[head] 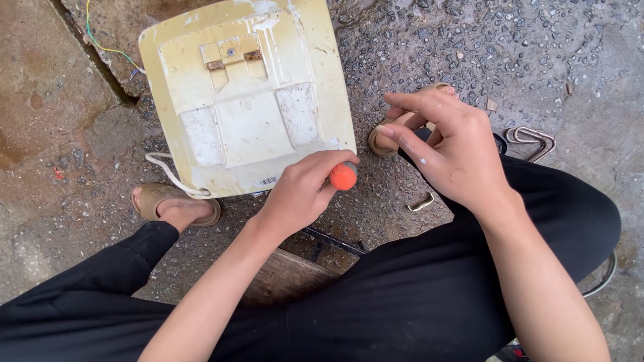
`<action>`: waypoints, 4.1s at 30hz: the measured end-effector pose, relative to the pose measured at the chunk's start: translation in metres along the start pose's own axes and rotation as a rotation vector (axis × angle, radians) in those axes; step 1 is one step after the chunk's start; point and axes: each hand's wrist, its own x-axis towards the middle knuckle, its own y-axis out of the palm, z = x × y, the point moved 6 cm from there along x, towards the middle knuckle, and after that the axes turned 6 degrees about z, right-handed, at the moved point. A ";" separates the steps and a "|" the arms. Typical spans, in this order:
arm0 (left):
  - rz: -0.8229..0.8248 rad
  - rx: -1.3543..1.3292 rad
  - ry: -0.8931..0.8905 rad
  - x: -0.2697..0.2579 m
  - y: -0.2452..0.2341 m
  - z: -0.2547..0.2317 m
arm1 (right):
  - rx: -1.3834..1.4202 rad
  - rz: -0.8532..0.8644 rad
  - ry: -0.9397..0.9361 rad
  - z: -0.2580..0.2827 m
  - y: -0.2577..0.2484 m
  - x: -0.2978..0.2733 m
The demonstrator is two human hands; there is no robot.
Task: Rinsing out a water heater tank and using a screwdriver to disassemble parts.
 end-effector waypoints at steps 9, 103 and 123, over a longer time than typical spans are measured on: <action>-0.094 0.069 -0.131 0.026 0.002 0.006 | -0.041 0.045 0.052 -0.014 0.011 -0.008; 0.029 -0.307 -0.204 0.039 0.004 0.031 | -0.629 0.099 -0.052 0.016 0.031 0.004; 0.162 -0.204 -0.067 0.039 0.002 0.035 | -0.710 0.279 -0.197 0.015 0.046 -0.010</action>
